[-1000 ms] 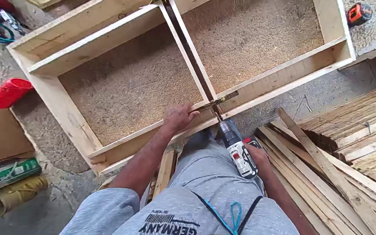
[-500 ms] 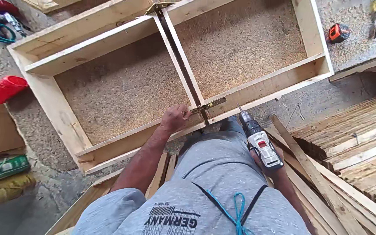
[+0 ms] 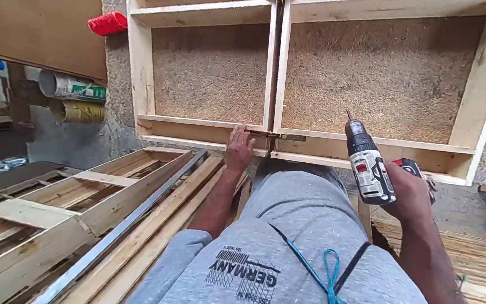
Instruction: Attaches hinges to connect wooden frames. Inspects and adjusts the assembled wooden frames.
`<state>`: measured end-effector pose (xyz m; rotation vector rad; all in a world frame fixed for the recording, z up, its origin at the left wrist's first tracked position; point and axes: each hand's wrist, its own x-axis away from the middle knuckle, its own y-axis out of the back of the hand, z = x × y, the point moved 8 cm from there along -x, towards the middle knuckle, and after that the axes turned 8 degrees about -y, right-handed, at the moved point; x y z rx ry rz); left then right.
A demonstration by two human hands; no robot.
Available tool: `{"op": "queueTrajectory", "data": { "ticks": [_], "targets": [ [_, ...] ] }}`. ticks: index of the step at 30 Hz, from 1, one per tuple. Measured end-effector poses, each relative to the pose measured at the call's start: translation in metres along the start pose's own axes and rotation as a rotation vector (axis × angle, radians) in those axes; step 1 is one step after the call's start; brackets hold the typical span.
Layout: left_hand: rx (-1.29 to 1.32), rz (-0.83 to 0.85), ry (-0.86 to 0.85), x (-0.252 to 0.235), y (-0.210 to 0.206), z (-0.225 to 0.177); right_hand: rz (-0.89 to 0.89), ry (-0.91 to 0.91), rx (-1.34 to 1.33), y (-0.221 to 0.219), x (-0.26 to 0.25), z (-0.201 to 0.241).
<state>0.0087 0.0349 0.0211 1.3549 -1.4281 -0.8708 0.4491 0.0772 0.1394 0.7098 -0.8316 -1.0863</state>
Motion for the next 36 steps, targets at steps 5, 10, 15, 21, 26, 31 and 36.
{"op": "queueTrajectory", "data": {
  "ticks": [5,10,15,21,26,31,36],
  "targets": [
    [-0.018,-0.017,0.007,0.037,-0.03,0.011,0.073,0.057,0.045,-0.002,-0.029,-0.005],
    [-0.031,0.028,-0.028,0.022,-0.021,0.008,0.1,0.065,0.121,0.002,-0.06,0.012],
    [0.017,-0.04,-0.056,0.029,-0.021,0.01,0.122,0.082,0.184,-0.008,-0.066,0.031],
    [0.022,0.226,-0.056,0.028,-0.025,0.01,0.213,0.033,0.306,-0.012,-0.103,0.03],
    [-0.049,0.29,-0.009,0.023,-0.026,0.006,0.184,-0.004,0.497,-0.013,-0.168,0.008],
    [-0.062,0.313,0.019,0.022,-0.026,0.005,0.226,-0.123,0.553,-0.04,-0.21,-0.032],
    [-0.067,0.293,0.027,0.023,-0.029,0.007,0.24,-0.138,0.521,-0.063,-0.226,-0.063]
  ]
}}
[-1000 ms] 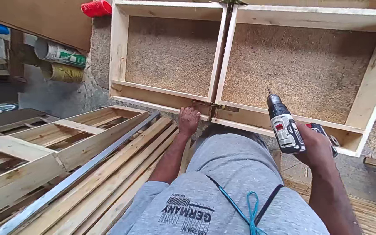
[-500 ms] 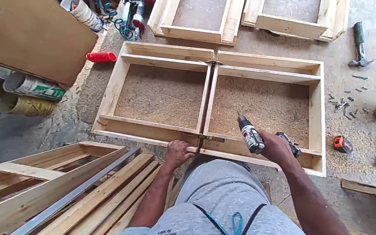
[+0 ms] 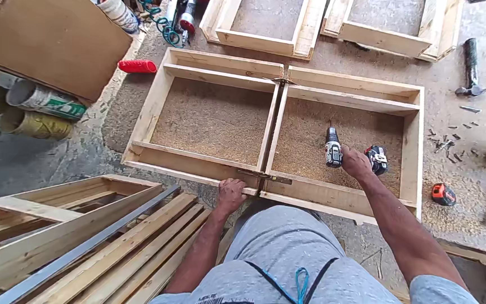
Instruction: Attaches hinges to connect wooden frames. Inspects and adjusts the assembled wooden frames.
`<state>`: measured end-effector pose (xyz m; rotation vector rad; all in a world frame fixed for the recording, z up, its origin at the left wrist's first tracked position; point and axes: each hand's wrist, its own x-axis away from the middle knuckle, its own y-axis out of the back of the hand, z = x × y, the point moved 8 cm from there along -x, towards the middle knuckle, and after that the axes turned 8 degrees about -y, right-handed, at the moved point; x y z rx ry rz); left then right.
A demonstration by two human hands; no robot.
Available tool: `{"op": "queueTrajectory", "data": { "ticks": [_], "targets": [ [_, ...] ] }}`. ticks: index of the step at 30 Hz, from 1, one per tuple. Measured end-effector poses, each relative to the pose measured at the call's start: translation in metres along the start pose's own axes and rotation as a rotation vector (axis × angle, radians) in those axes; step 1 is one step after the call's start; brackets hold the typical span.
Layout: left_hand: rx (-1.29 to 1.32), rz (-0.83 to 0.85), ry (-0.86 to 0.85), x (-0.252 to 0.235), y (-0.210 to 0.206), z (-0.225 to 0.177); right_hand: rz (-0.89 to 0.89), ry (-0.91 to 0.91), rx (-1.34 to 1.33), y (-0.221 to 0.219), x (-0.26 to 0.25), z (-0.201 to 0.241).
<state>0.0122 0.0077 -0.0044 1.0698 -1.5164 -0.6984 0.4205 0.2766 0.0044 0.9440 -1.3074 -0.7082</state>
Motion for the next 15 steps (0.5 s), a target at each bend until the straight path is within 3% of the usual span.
{"op": "queueTrajectory", "data": {
  "ticks": [4,8,15],
  "targets": [
    [0.005,-0.011,-0.002,-0.001,0.0,0.0,0.041,0.015,0.001,-0.014,-0.004,0.001],
    [0.01,-0.018,0.003,-0.001,-0.001,0.001,-0.03,-0.003,-0.067,-0.013,0.007,-0.007],
    [0.04,0.023,-0.013,-0.003,-0.002,0.001,-0.207,-0.158,-0.529,-0.003,0.095,-0.025]
  ]
}}
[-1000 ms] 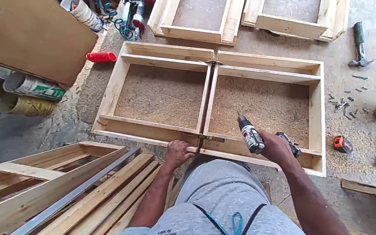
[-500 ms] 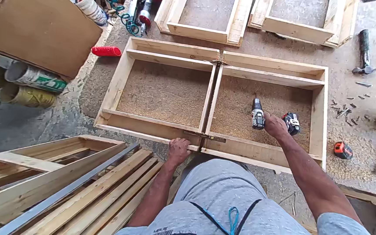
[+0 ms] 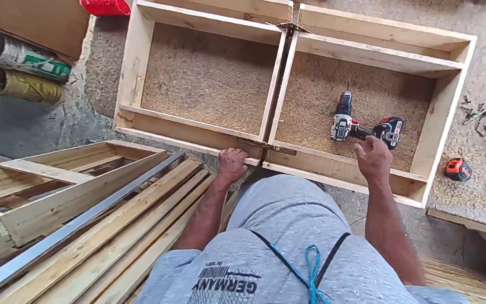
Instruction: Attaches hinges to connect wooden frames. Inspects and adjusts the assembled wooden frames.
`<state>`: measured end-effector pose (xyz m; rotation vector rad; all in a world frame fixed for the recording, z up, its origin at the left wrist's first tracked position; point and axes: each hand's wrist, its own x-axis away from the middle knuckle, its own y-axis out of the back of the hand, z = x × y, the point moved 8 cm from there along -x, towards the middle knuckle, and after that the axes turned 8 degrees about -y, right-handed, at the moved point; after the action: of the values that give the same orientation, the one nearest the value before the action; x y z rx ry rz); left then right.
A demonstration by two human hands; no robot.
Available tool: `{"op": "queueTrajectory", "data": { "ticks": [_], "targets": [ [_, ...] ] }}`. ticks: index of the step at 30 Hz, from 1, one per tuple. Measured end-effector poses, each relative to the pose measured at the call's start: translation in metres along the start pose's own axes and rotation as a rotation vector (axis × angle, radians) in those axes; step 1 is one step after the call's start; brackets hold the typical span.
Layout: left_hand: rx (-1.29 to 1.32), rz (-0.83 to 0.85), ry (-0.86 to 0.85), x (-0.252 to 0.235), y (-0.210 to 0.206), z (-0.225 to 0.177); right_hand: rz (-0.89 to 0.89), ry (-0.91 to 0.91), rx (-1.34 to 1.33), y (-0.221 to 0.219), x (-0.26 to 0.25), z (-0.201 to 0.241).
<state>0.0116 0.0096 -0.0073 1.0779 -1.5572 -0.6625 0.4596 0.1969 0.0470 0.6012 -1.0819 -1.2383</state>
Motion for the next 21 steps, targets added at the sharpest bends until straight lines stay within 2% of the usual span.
{"op": "queueTrajectory", "data": {
  "ticks": [5,8,10,14,17,21],
  "targets": [
    [0.027,-0.081,-0.049,0.002,-0.002,0.002,-0.058,0.072,-0.001,-0.02,0.065,-0.01],
    [0.032,-0.104,-0.07,0.002,-0.001,0.002,-0.2,0.145,0.025,-0.032,0.082,-0.017],
    [0.051,-0.111,-0.081,0.004,-0.003,0.003,-0.219,0.15,0.017,-0.04,0.087,-0.02],
    [0.044,-0.066,-0.141,0.005,-0.003,-0.004,0.009,0.131,0.132,-0.082,0.091,-0.017],
    [0.035,-0.065,-0.3,0.0,-0.005,-0.033,0.042,0.128,0.258,-0.094,0.086,-0.018],
    [0.002,-0.098,-0.415,-0.001,-0.011,-0.055,0.11,0.094,0.197,-0.096,0.085,-0.014]
  ]
}}
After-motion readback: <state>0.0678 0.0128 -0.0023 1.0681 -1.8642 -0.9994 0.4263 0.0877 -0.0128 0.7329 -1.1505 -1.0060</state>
